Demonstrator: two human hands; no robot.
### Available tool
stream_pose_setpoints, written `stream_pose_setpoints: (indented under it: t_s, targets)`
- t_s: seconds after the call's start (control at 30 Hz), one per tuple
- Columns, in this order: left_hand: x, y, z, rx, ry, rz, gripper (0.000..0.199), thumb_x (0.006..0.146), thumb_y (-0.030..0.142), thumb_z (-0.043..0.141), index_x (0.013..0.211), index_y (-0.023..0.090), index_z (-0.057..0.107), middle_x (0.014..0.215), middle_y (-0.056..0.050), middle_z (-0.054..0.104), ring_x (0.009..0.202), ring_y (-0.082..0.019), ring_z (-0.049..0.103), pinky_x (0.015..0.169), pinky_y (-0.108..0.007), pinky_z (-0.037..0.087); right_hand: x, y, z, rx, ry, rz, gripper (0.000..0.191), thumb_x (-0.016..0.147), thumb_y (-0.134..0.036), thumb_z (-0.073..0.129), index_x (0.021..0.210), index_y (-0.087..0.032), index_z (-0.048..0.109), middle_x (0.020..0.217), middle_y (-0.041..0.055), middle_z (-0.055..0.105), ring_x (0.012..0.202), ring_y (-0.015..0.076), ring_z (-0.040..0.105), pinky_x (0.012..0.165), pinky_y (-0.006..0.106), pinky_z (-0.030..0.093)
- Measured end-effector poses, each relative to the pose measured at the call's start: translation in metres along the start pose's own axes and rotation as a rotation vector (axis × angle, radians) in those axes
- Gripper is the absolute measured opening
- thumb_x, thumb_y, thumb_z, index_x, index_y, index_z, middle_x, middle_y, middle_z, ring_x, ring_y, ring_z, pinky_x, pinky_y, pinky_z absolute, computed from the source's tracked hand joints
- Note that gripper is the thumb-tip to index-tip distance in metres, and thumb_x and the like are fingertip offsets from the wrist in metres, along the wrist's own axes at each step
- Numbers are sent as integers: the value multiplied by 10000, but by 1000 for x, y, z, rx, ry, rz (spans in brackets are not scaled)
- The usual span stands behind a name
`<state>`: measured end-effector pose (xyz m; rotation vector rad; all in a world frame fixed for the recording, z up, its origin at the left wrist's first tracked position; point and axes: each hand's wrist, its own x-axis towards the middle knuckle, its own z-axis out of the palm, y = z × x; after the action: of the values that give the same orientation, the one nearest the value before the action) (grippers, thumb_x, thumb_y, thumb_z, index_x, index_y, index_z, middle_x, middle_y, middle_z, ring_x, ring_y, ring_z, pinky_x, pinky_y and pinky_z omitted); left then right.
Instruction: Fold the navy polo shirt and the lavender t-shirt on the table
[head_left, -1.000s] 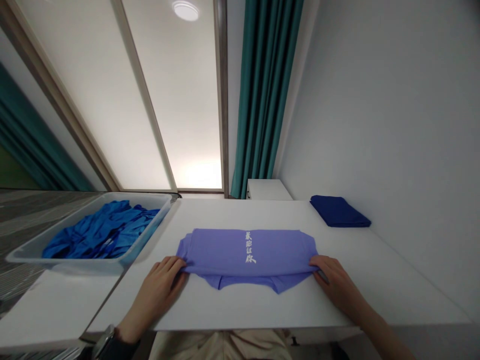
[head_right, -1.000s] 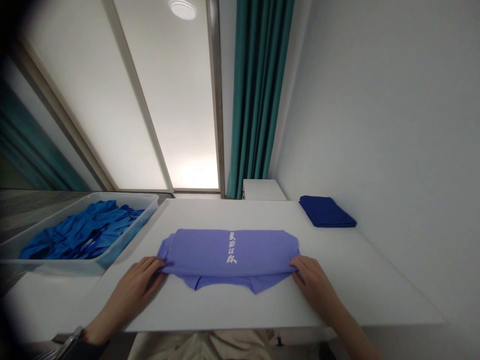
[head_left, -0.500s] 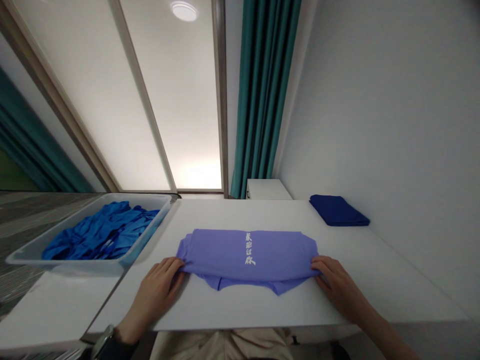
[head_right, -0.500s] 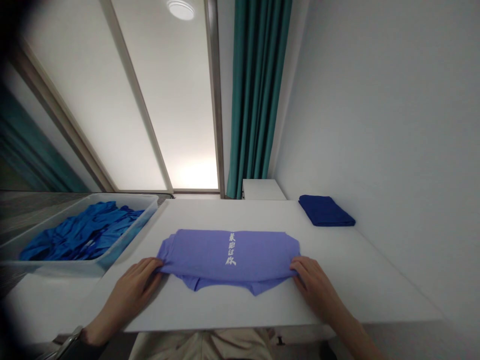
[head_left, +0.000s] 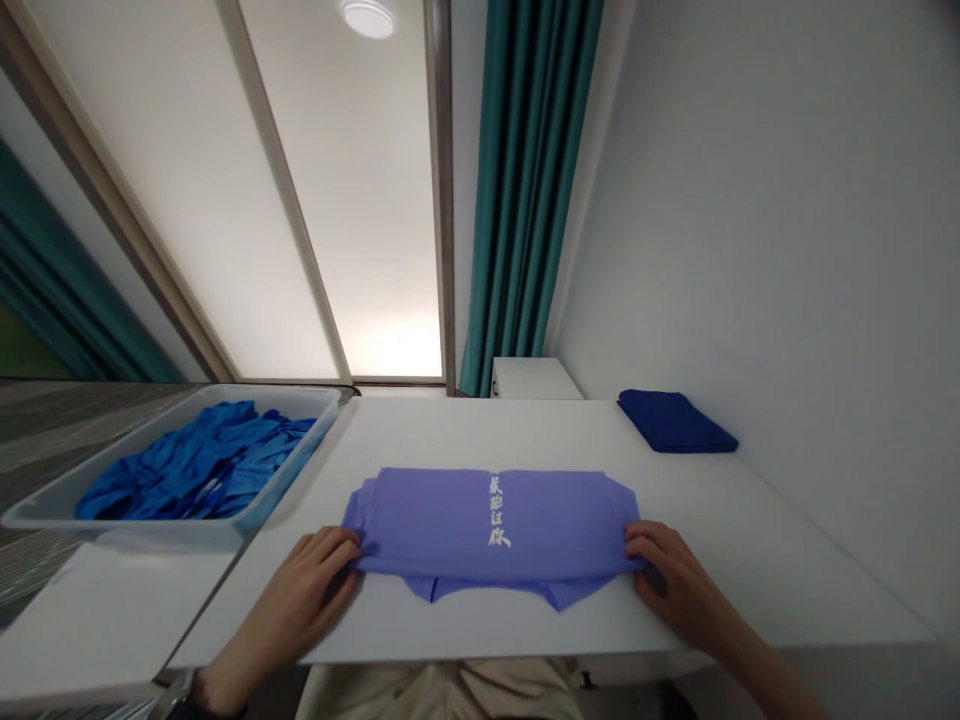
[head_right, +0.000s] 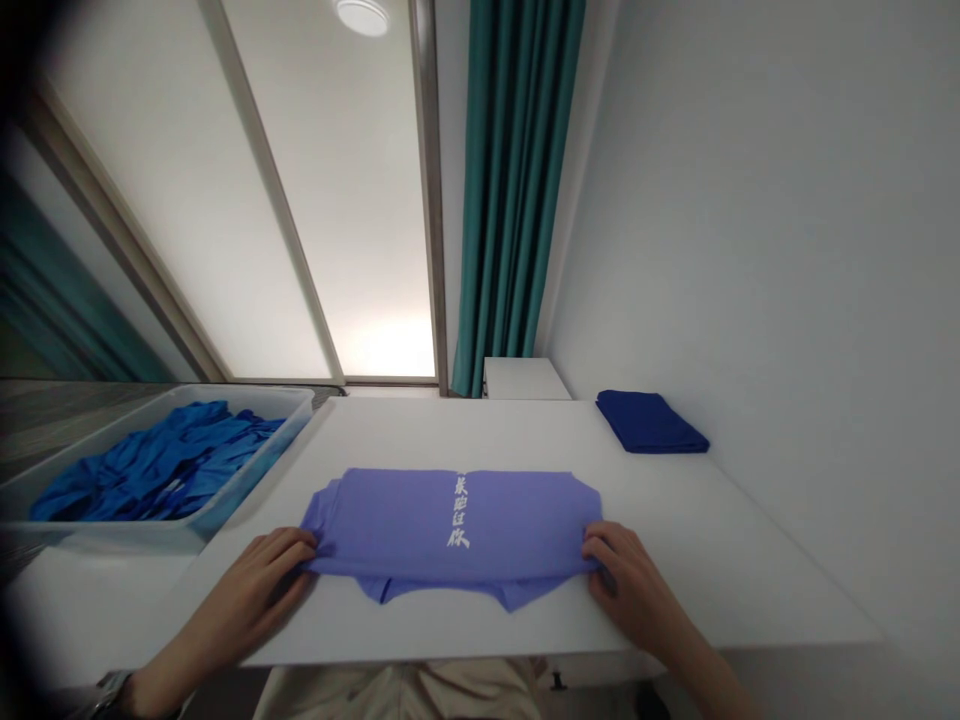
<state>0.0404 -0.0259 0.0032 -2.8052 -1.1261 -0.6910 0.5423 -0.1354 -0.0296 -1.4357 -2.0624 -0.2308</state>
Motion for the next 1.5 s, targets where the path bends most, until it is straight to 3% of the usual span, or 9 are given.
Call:
stream_pose_setpoints:
  t_s: [0.23, 0.4, 0.67, 0.8, 0.9, 1.23, 1.4, 1.5]
  targets:
    - [8, 11, 4, 49, -7, 8, 248, 871, 317, 596, 1108, 251, 621, 1090, -62, 652, 1009, -245, 598, 876, -384, 464, -3, 3, 2, 13, -41, 58, 272, 774, -155, 544, 1022, -250, 602, 1081, 98, 644, 1031, 272, 616, 876, 451, 529]
    - [12, 7, 15, 2, -64, 15, 186, 924, 280, 542, 1074, 264, 651, 1079, -47, 659, 987, -219, 609, 855, -357, 476, 0, 8, 6, 26, -92, 72, 190, 823, -168, 529, 967, -250, 621, 1052, 88, 647, 1016, 262, 611, 873, 437, 516]
    - [38, -12, 23, 40, -22, -11, 229, 966, 323, 469, 1036, 248, 673, 1038, -56, 663, 939, -215, 622, 834, -353, 499, 48, 23, 33, -21, -103, 63, 204, 866, -131, 465, 962, -200, 632, 982, 100, 645, 957, 250, 599, 841, 418, 486]
    - [46, -18, 17, 47, -1, 5, 244, 976, 330, 439, 964, 229, 660, 969, -56, 668, 875, -208, 627, 792, -339, 510, 63, 28, 33, -44, -90, 30, 209, 855, -118, 457, 954, -195, 625, 949, 97, 656, 937, 252, 601, 834, 418, 477]
    - [44, -19, 13, 32, 16, -1, 242, 980, 322, 428, 955, 218, 645, 951, -59, 668, 873, -207, 628, 792, -334, 515, 60, 28, 27, -44, -67, 20, 192, 859, -135, 464, 946, -203, 621, 935, 97, 663, 931, 257, 608, 834, 426, 478]
    - [28, -11, 10, 5, -90, 16, 218, 958, 329, 475, 948, 236, 671, 1017, -55, 679, 929, -208, 630, 854, -342, 503, 38, 20, 20, 15, -98, 17, 285, 747, -95, 469, 934, -214, 647, 961, 86, 672, 951, 251, 621, 843, 420, 497]
    - [42, -7, 6, 53, -9, -54, 303, 975, 354, 435, 1164, 210, 623, 1064, -78, 691, 986, -235, 631, 890, -390, 491, 56, 14, 14, -8, -156, 15, 248, 810, -126, 443, 876, -219, 664, 880, 64, 685, 885, 227, 630, 865, 423, 487]
    - [62, 0, 17, 81, 23, -76, 407, 976, 366, 423, 1328, 192, 533, 1243, -111, 636, 1133, -262, 590, 977, -426, 466, 80, 1, 25, -77, -166, 59, 295, 890, -166, 412, 1036, -186, 667, 1001, 103, 689, 963, 235, 625, 898, 421, 487]
